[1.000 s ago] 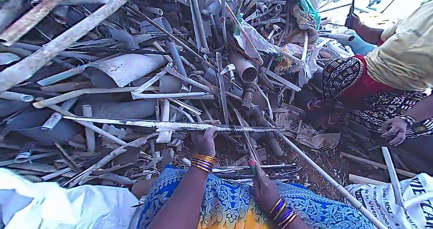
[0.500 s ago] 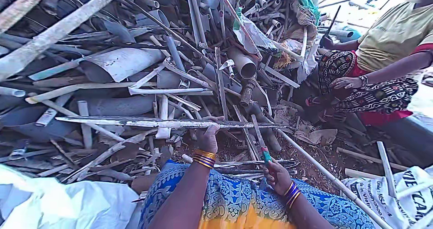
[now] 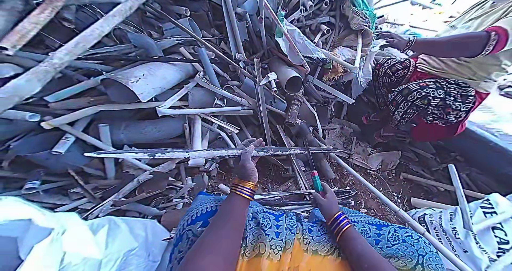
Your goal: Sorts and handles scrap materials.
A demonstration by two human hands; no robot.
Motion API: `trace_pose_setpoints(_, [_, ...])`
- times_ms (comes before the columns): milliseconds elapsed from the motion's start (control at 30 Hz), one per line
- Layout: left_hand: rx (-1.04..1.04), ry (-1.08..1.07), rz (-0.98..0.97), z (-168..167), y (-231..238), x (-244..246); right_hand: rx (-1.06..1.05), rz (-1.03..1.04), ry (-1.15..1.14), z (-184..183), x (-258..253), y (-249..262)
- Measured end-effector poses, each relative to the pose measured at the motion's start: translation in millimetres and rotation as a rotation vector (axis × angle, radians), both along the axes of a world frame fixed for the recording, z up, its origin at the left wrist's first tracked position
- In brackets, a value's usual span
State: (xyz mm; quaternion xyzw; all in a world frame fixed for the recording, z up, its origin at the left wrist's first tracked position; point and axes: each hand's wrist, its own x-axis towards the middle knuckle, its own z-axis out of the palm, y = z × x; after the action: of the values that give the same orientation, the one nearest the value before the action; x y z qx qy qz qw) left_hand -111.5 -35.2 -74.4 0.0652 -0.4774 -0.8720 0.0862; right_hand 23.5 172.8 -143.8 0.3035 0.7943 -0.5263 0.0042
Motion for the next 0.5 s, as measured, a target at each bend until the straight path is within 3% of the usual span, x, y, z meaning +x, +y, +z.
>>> trace_pose_setpoints(100, [-0.242, 0.106, 0.053, -6, -3, 2, 0.499, 0.385, 0.128, 25, 19, -37])
trace_pose_setpoints(167, [-0.354, 0.126, 0.135, -7, -2, 4, 0.654, 0.528, 0.291, 29, 30, -62])
trace_pose_setpoints(267, [-0.331, 0.157, 0.184, -14, -2, 1, 0.547, 0.607, -0.084, 36, 20, -63])
trace_pose_setpoints(367, [-0.279, 0.159, 0.227, -17, 1, -3, 0.356, 0.388, -0.339, 19, -4, -38])
trace_pose_setpoints(433, [-0.304, 0.157, 0.240, -18, 1, -5, 0.350, 0.386, -0.324, 20, 0, -31])
trace_pose_setpoints(500, [-0.348, 0.163, 0.204, -13, -1, -6, 0.467, 0.545, -0.082, 26, 14, -41])
